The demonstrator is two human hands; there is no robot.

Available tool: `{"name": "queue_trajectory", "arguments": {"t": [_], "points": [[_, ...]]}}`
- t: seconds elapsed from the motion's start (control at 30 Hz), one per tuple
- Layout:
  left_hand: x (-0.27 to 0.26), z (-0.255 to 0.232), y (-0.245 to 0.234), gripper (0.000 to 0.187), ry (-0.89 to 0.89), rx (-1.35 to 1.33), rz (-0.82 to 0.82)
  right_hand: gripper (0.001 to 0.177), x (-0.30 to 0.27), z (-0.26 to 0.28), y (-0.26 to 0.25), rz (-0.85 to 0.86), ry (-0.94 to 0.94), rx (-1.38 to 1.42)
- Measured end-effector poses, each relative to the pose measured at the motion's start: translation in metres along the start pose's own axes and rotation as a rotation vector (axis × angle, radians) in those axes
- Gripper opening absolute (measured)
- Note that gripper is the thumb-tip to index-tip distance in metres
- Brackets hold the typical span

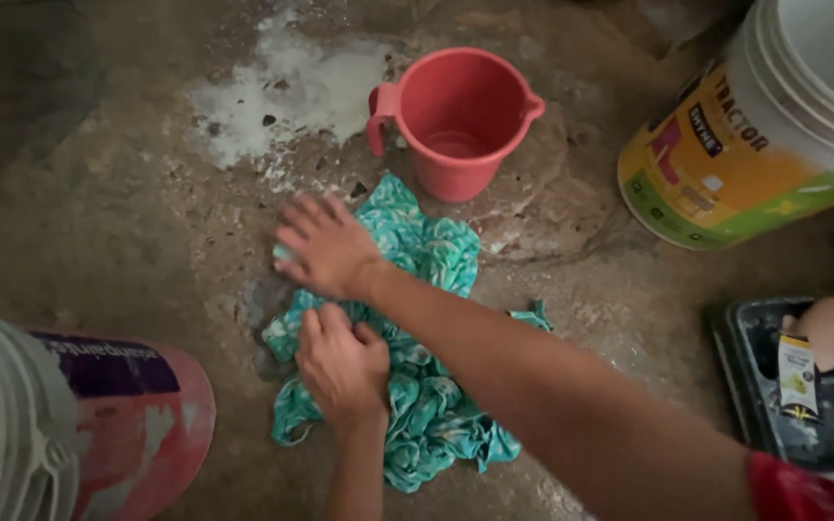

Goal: The recorder is hand washing a turquoise patterned cloth on a concrete floor using a bar of soap and water from a small red mug.

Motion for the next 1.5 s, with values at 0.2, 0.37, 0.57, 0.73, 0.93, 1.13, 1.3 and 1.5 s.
{"name": "queue_trajectory", "arguments": {"t": [0.2,0.37,0.57,0.73,0.93,1.13,1.3,1.5], "points": [[0.011,-0.02,-0.03,0.056,-0.02,0.057,-0.115,0.05,-0.05,-0.002,-0.021,-0.019,-0.16,0.437],[0.011,-0.041,-0.022,0.067,0.211,0.157,-0.124,0.038,-0.062,-0.067,-0.088,-0.292,0.355,0.877],[0.012,-0.032,0.027,0.043,0.289,0.265,0.196,0.037,-0.127,-0.118,-0.129,0.075,0.614,0.148],[0.021,-0.011,0.063,0.041,0.244,0.293,0.296,0.056,-0.14,-0.066,-0.122,-0.348,0.125,0.171],[0.043,0.064,0.087,0.042,-0.298,-0.228,0.28,0.029,-0.085,-0.038,-0.124,-0.341,0.428,0.645],[0.045,0.071,0.057,0.028,-0.214,-0.101,0.284,0.026,-0.073,-0.032,-0.082,-0.025,0.4,0.407],[0.077,-0.005,0.001,0.051,0.149,0.236,-0.101,0.06,-0.07,-0.038,-0.097,-0.491,0.12,-0.006],[0.016,-0.017,0.008,0.034,-0.054,-0.169,0.021,0.031,-0.109,-0.029,-0.087,-0.132,0.46,0.45]]}}
Point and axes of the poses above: each hand's wrist, its own x-axis towards the middle knuckle, its own y-axis out of the palm, z = x × y, the point moved 9 cm from there along x, towards the middle knuckle, and after that the axes turned 8 degrees about -z, right-handed, at the moved point
